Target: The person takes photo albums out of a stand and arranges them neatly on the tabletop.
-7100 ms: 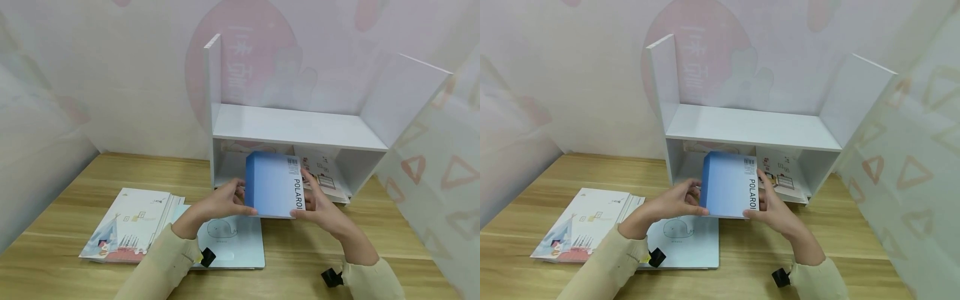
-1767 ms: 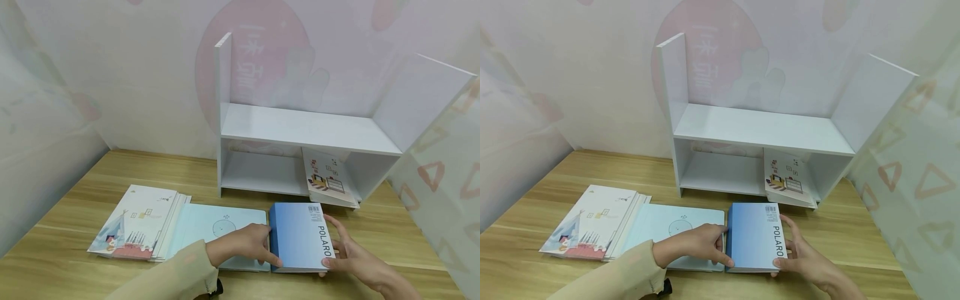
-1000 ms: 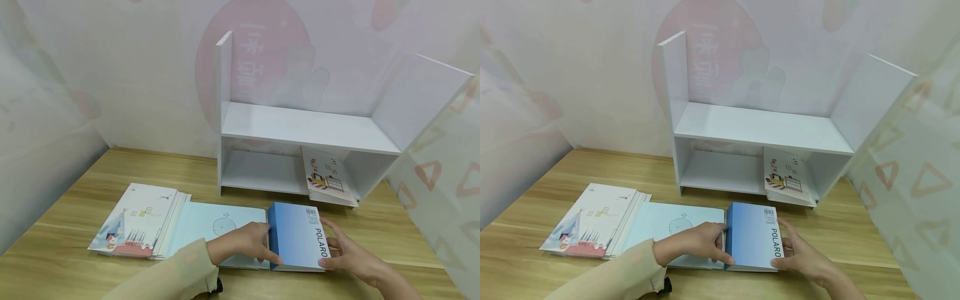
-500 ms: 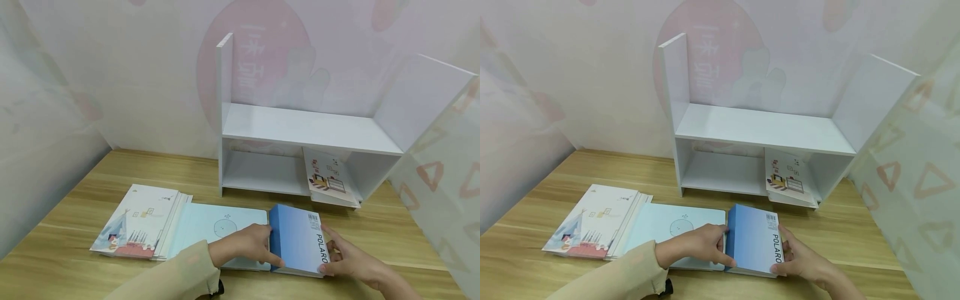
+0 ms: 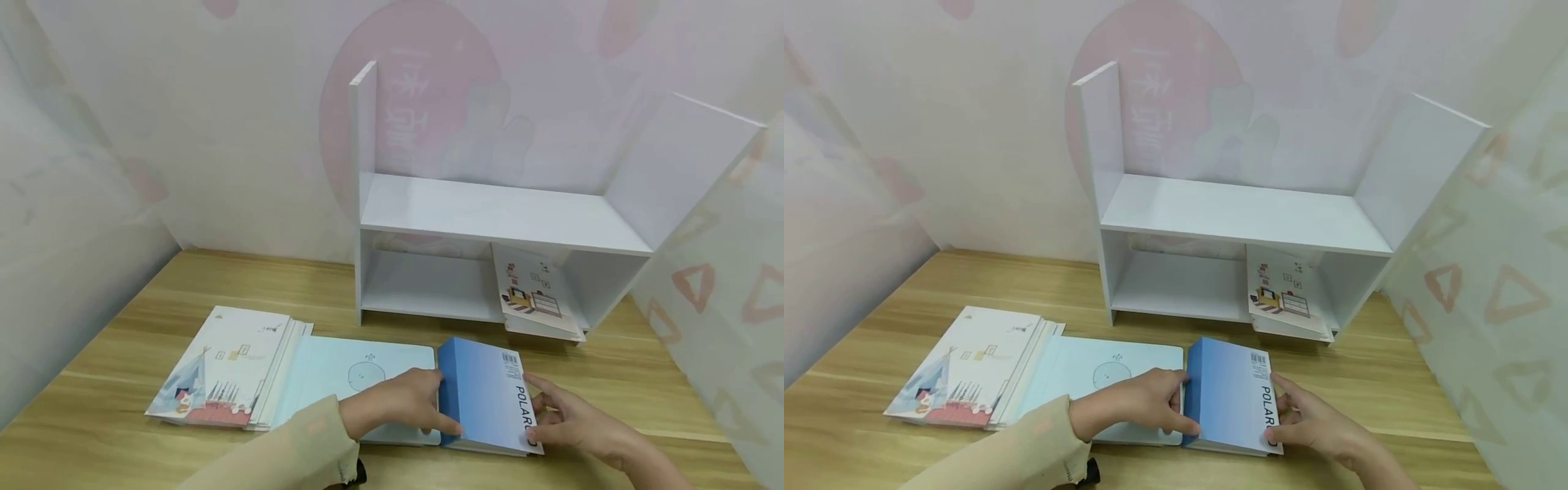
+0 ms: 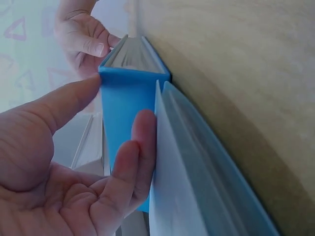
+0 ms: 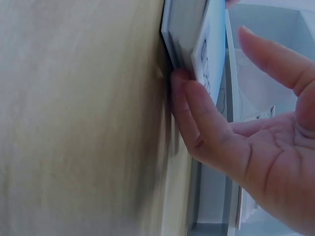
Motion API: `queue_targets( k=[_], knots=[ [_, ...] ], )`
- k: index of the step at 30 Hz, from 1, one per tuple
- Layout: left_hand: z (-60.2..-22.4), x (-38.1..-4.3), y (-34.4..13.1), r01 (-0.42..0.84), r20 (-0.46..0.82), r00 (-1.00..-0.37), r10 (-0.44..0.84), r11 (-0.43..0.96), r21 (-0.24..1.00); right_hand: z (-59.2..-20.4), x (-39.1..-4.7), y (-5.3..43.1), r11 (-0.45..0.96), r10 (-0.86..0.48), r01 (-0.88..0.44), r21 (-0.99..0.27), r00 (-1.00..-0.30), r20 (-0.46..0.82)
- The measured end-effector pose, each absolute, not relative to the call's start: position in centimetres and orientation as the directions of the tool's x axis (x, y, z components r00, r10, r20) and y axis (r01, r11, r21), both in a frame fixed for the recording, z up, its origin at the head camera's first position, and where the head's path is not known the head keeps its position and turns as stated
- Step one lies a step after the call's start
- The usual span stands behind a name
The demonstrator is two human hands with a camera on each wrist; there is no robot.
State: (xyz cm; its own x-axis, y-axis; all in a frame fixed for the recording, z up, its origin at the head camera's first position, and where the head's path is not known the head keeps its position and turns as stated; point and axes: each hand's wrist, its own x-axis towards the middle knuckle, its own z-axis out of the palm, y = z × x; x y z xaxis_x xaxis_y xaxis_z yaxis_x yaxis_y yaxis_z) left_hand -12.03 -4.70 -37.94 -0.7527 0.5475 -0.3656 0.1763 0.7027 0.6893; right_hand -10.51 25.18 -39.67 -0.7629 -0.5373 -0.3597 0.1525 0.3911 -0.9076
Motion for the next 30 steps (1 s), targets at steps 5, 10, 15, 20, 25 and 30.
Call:
queue_targets(
  k=[5,10,15,20,25,30],
  knots=[
    [-37.8,-12.4,-5.2,0.184,-0.37,-0.733,0.57,0.691,0.699,-39.7,-10.5,25.8,0.429,-0.511,0.096,-0.898,-0.795,-0.328],
    [-37.5,-12.6,-5.6,0.177,-0.36,-0.72,0.594,0.658,0.732,-39.3,-10.7,26.6,0.454,-0.478,0.06,-0.889,-0.825,-0.3],
    [-37.3,-13.4,-6.2,0.175,-0.308,-0.728,0.612,0.6,0.78,-38.6,-10.9,27.4,0.504,-0.427,0.007,-0.864,-0.868,-0.256],
    [-37.0,-14.4,-6.7,0.21,-0.212,-0.749,0.627,0.529,0.822,-38.1,-11.1,28.5,0.556,-0.34,-0.056,-0.829,-0.926,-0.165],
    [-36.8,-15.4,-6.8,0.237,-0.126,-0.771,0.624,0.466,0.853,-37.6,-11.5,29.4,0.595,-0.219,-0.06,-0.802,-0.972,-0.09],
    [-36.6,-16.3,-6.6,0.276,-0.054,-0.792,0.608,0.434,0.858,-37.0,-12.0,30.0,0.584,-0.148,-0.066,-0.809,-0.989,-0.026]
  ],
)
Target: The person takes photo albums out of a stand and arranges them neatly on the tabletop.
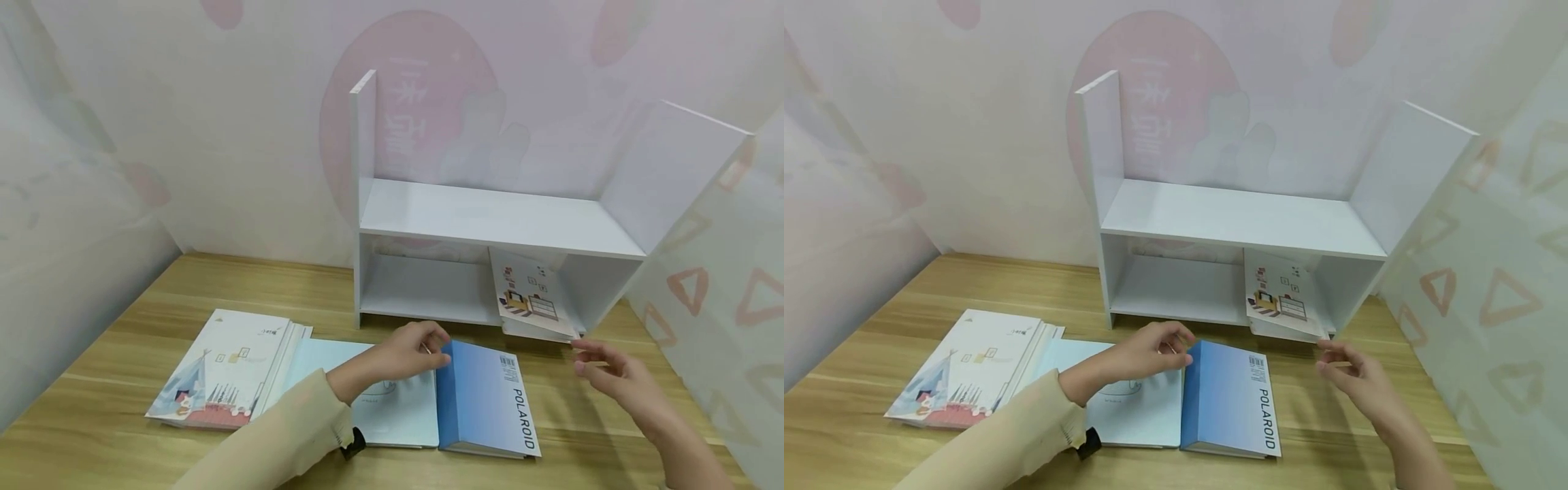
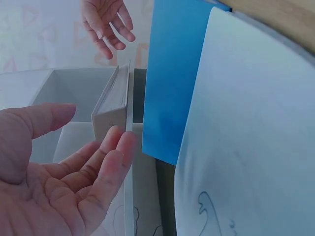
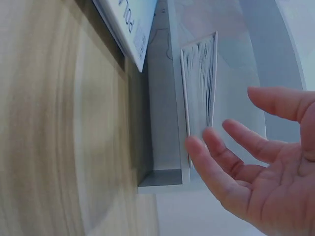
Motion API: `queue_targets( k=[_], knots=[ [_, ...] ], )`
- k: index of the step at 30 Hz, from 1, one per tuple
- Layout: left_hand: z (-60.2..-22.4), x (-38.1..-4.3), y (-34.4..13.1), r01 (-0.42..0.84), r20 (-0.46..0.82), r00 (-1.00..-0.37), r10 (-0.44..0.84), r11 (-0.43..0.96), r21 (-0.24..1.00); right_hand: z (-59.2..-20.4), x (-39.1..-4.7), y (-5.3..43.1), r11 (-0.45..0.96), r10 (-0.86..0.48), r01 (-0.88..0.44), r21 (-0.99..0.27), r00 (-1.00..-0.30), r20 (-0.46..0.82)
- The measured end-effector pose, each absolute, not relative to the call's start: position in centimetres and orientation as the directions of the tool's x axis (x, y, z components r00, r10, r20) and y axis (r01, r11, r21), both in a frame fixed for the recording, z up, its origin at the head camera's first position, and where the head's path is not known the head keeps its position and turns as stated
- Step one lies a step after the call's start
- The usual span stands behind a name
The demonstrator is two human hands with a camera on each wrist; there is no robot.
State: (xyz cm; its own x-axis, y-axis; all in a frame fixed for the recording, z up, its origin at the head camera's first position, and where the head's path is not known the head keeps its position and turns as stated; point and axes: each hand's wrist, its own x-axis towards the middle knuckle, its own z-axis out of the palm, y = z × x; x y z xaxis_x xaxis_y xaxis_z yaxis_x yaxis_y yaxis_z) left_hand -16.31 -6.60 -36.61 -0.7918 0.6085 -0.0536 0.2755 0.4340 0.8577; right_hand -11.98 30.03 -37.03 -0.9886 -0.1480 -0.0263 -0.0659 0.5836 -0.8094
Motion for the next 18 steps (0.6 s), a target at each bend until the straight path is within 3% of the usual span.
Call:
queue_targets(
  k=[9,18],
  knots=[
    [-36.2,-17.8,-5.0,0.272,0.005,-0.835,0.55,0.404,0.874,-36.6,-12.9,30.3,0.542,-0.046,-0.057,-0.839,-0.998,0.038],
    [-36.4,-19.2,-2.7,0.185,-0.024,-0.872,0.489,0.374,0.909,-36.2,-14.0,30.0,0.539,0.024,0.02,-0.842,-1.0,-0.008]
  ],
)
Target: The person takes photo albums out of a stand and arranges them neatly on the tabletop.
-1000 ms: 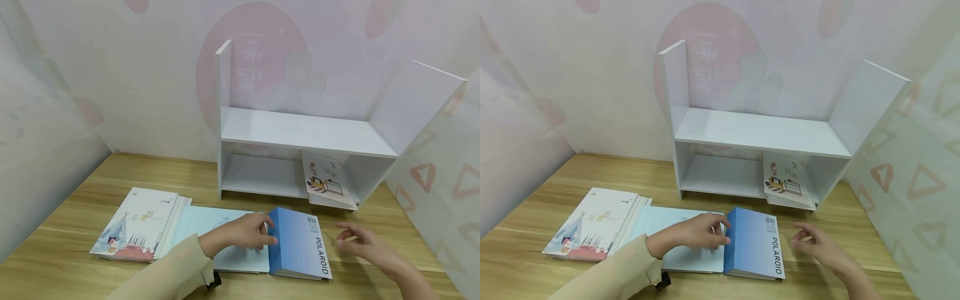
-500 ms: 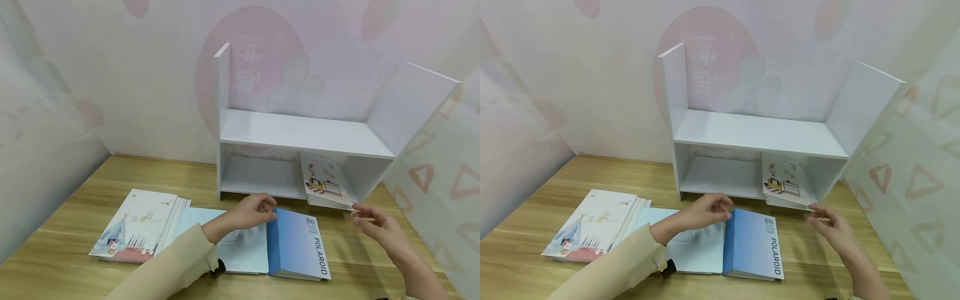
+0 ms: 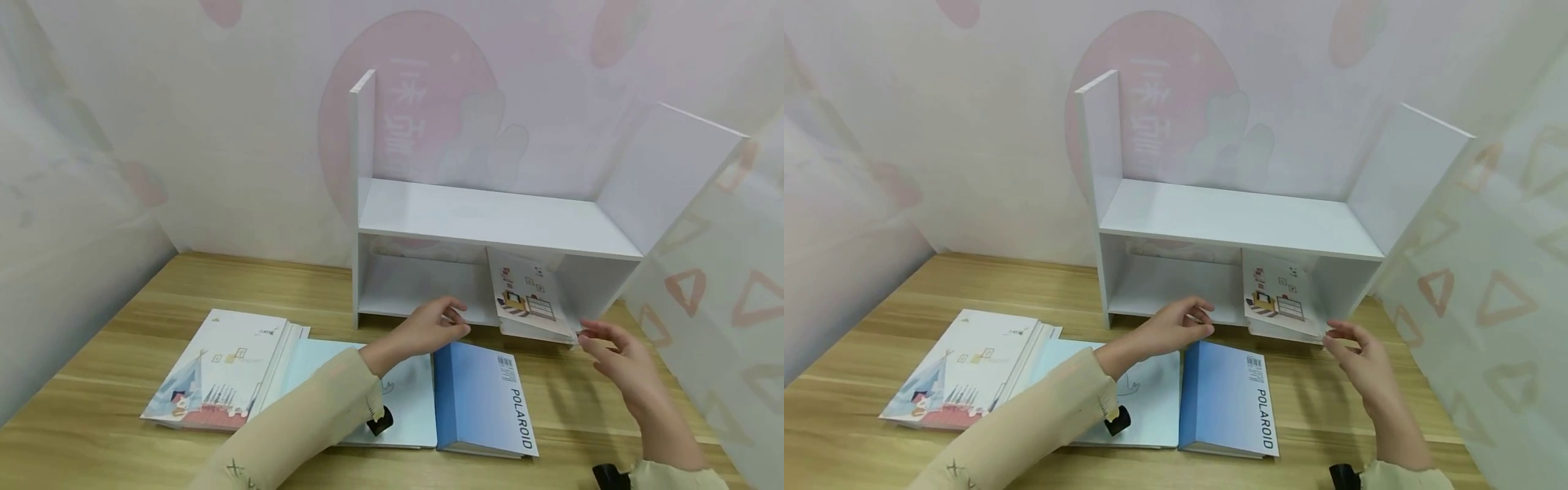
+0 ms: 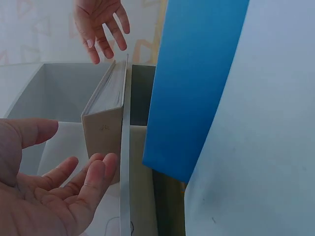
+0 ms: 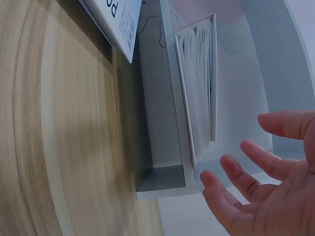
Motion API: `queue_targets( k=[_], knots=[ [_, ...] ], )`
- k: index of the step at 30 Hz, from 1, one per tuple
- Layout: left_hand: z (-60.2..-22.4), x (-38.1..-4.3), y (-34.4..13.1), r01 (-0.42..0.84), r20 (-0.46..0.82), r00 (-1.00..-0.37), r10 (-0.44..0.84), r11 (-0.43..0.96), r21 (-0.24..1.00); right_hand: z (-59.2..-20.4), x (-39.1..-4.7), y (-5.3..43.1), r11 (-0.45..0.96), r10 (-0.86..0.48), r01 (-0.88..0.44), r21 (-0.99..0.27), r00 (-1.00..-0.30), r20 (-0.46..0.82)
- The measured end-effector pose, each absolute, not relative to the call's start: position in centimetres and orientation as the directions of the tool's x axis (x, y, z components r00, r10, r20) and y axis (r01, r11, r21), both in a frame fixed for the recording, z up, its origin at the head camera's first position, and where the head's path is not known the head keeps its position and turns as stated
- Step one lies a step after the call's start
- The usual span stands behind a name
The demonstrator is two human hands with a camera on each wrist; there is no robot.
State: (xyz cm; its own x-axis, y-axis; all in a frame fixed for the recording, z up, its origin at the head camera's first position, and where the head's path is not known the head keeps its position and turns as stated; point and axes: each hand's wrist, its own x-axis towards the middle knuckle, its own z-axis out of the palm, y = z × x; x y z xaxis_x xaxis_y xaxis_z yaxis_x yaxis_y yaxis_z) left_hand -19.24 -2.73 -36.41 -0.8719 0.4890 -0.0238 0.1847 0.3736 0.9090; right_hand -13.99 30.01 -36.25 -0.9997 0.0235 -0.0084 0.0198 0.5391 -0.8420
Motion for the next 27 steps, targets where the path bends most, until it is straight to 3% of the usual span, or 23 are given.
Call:
queue_targets(
  k=[20,27],
  knots=[
    [-36.7,-21.9,2.7,0.164,-0.044,-0.888,0.458,0.403,0.9,-37.3,-15.7,29.2,0.655,0.076,0.045,-0.754,-0.997,0.007],
    [-36.9,-22.1,3.7,0.155,-0.038,-0.906,0.421,0.416,0.896,-38.5,-16.5,28.5,0.547,0.062,-0.022,-0.837,-0.996,0.066]
  ],
)
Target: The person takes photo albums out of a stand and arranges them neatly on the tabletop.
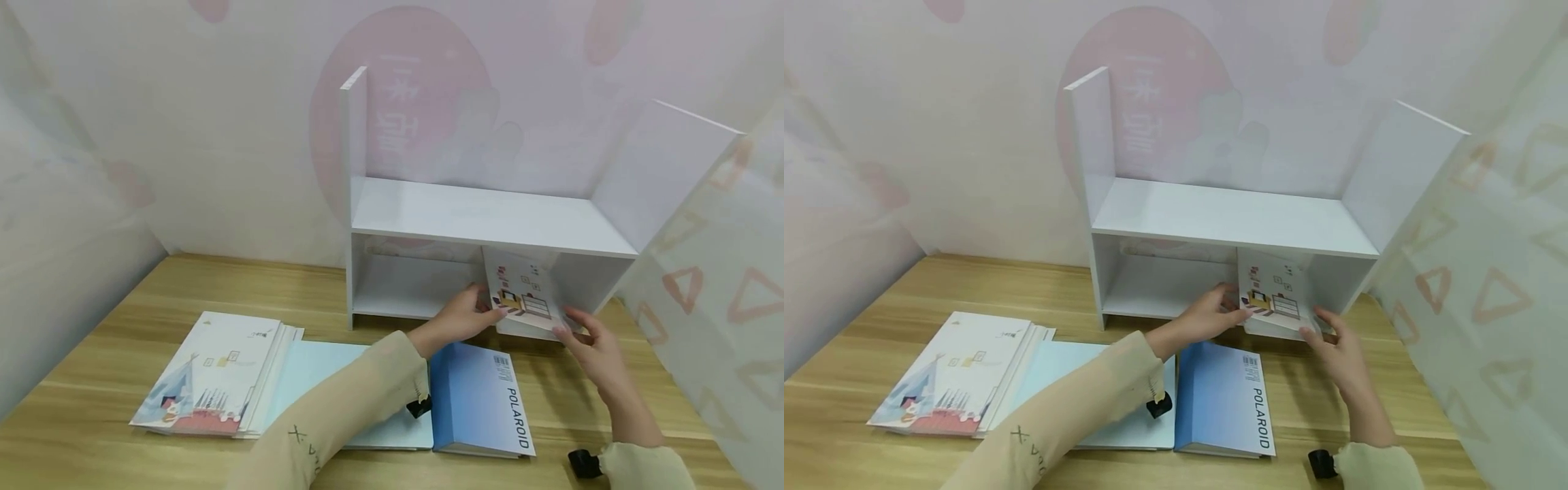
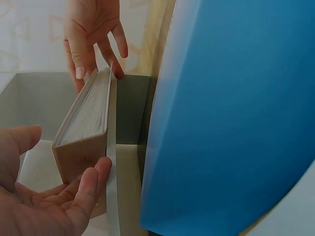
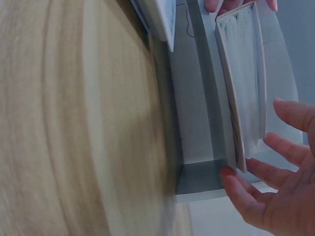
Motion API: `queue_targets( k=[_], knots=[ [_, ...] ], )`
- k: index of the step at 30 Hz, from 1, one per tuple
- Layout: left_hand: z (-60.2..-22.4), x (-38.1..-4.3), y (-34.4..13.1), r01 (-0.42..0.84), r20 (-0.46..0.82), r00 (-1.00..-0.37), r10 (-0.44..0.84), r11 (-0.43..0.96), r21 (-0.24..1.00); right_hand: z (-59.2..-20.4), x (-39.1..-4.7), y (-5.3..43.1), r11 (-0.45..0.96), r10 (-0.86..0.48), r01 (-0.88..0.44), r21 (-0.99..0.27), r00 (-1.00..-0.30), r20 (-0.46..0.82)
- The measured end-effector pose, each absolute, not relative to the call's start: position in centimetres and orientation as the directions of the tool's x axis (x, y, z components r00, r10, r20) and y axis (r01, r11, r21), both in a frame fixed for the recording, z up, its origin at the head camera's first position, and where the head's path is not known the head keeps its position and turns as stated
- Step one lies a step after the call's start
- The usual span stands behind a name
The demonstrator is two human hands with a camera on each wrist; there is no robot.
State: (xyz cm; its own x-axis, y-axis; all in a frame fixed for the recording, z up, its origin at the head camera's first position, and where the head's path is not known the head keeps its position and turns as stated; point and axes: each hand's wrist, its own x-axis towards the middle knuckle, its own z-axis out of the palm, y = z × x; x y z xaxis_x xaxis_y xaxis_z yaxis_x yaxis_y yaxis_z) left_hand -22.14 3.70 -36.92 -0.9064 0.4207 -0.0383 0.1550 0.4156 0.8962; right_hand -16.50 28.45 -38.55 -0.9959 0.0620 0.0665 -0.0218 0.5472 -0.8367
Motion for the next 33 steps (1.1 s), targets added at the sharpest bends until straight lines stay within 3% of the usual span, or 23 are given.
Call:
queue_targets(
  k=[11,33],
  knots=[
    [-36.9,-22.3,3.8,0.121,-0.059,-0.926,0.373,0.442,0.889,-39.4,-17.0,27.7,0.444,0.087,-0.08,-0.893,-0.987,0.132],
    [-37.6,-23.0,2.5,0.131,-0.068,-0.9,0.431,0.416,0.9,-39.4,-17.2,27.5,0.503,0.15,0.05,-0.863,-0.988,0.03]
  ],
)
